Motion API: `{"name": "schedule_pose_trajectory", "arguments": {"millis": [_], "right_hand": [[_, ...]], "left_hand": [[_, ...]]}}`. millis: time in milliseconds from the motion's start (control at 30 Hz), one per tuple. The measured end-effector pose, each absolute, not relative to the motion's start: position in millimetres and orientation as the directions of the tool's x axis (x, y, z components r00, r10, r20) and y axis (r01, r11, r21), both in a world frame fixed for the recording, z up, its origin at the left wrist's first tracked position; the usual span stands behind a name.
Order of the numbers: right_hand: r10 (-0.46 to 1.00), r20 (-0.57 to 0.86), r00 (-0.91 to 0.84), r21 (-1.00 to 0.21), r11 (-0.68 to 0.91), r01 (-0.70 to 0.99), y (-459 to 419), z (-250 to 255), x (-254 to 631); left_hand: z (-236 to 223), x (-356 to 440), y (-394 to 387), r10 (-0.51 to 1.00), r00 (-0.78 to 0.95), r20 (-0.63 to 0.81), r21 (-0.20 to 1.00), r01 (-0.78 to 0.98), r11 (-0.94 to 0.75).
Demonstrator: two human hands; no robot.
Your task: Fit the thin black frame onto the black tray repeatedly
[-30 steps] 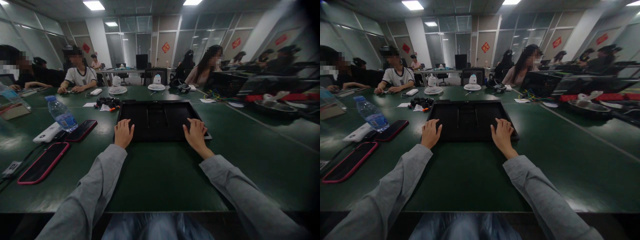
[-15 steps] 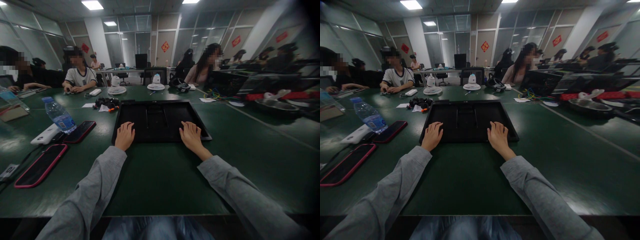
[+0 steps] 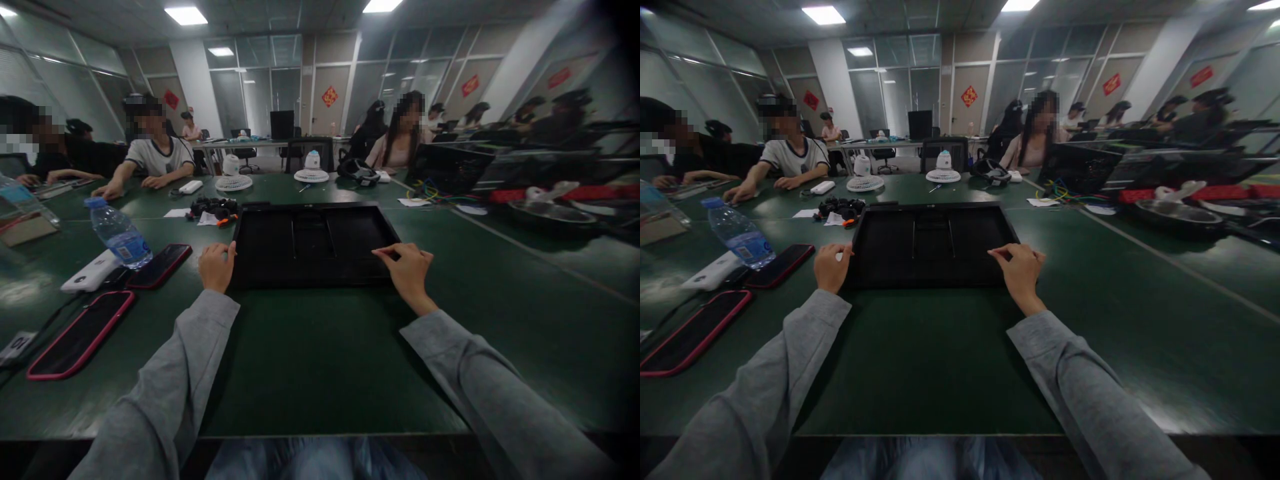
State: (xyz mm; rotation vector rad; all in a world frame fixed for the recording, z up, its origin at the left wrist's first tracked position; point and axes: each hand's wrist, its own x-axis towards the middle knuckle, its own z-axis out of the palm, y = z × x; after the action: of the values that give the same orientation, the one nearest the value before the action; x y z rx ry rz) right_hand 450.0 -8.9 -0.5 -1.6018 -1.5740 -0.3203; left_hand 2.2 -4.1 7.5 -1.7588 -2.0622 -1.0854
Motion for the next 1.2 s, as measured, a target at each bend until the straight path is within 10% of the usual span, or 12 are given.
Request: {"name": "schedule_pose_trajectory", "arguments": {"millis": [333, 1200], "right_hand": [[0.688, 0.670, 0.280, -0.382, -0.003, 0.924, -3, 1, 473], [0.861, 0.394, 0.321, -0.463, -0.116, 0.879, 26, -30, 515]], "left_hand": [[-8, -16, 15, 0.855, -0.384, 0.349, 0.706, 0.708, 0.030], [-16, -21, 20, 0.922, -0.314, 0.226, 0.687, 0.723, 0.077]]}}
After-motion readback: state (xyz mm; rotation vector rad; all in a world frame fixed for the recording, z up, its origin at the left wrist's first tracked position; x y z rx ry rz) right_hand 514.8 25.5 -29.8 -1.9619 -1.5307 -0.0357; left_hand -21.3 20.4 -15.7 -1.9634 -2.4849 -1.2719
